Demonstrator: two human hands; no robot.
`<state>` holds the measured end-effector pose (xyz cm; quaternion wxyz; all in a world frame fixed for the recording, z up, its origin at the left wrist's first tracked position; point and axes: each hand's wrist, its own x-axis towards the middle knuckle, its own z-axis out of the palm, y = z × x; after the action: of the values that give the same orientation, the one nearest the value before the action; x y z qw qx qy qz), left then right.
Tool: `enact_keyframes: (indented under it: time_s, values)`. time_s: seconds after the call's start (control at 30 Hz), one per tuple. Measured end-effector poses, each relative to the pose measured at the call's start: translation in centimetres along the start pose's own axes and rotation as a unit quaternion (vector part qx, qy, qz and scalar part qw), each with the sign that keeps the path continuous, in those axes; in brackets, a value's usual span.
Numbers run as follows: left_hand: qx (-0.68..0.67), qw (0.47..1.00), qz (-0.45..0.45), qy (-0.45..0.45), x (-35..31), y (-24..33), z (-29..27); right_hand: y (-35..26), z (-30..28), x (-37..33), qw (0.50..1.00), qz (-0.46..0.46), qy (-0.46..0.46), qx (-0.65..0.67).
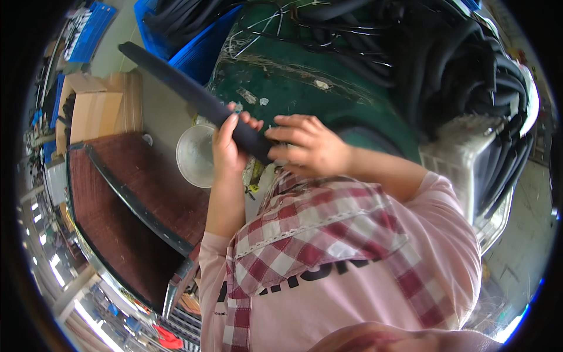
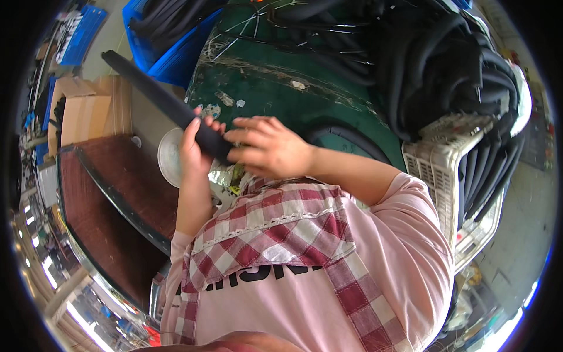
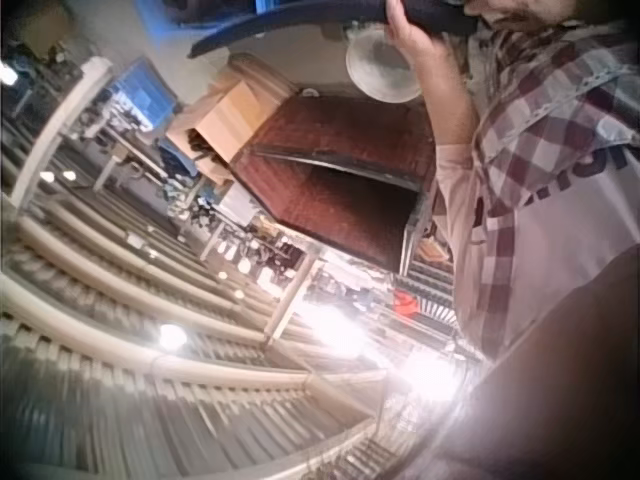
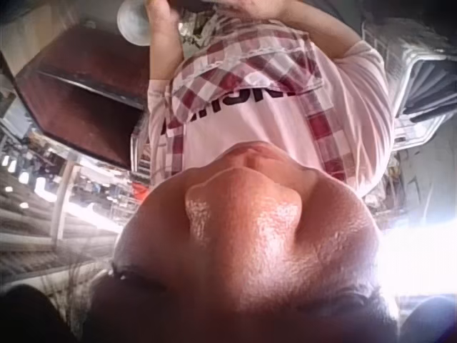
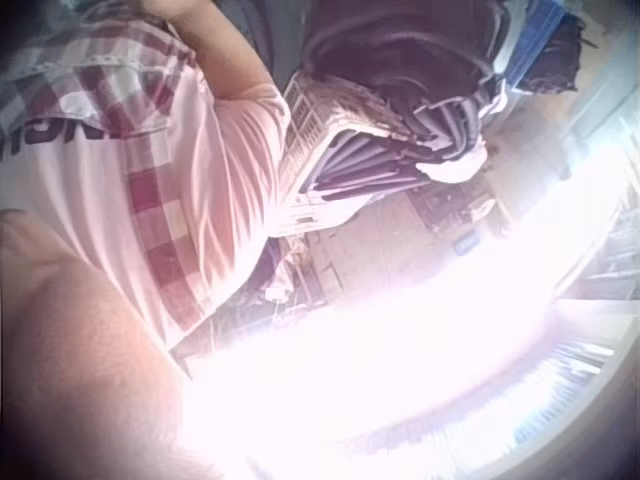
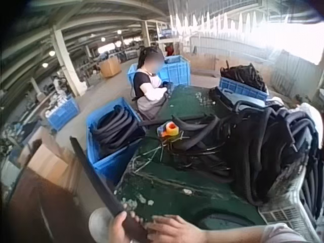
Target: The person repeatedly picks up black flexible tubes and inserts one end into a white container on the table, then places the tube aside. The person handles the tubes one at a time in a repetitive manner.
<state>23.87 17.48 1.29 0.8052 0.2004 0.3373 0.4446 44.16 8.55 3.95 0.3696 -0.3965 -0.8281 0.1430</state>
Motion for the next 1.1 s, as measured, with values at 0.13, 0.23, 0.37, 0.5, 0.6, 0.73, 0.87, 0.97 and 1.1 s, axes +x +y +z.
enact_keyframes:
  time_s: [0.13,0.23,0.37,0.5,0.6,0.73,0.87,0.97,1.1]
  values:
    - [0.113,0.972,0.070,0.193,-3.8,1.9,-2.8,13.6,0.1,-2.7,0.968,0.220,-0.070,-0.094]
    - [0.122,0.944,0.112,0.286,-7.0,1.6,-4.0,24.0,0.2,-3.0,0.877,0.388,-0.134,-0.250]
    - [0.119,0.926,0.147,0.328,-10.2,0.5,-4.3,31.9,0.3,-2.8,0.804,0.532,-0.101,-0.246]
    - [0.115,0.918,0.157,0.345,-11.4,0.0,-3.1,32.3,2.1,-1.9,0.777,0.556,-0.168,-0.245]
    - [0.102,0.921,0.156,0.342,-11.2,0.3,-3.2,31.0,2.1,-2.1,0.771,0.476,-0.243,-0.346]
    - [0.068,0.929,0.153,0.330,-10.8,1.2,-4.6,27.7,0.0,-2.4,0.853,0.307,-0.100,-0.411]
    - [0.056,0.940,0.158,0.298,-10.5,1.9,-6.7,22.7,-5.4,3.0,0.933,0.277,0.009,-0.228]
    - [0.045,0.947,0.175,0.267,-10.6,3.3,-7.4,17.2,-8.2,7.6,0.936,0.320,0.106,-0.102]
    - [0.044,0.943,0.212,0.253,-12.6,4.7,-9.6,12.9,-7.2,10.2,0.849,0.386,0.277,0.231]
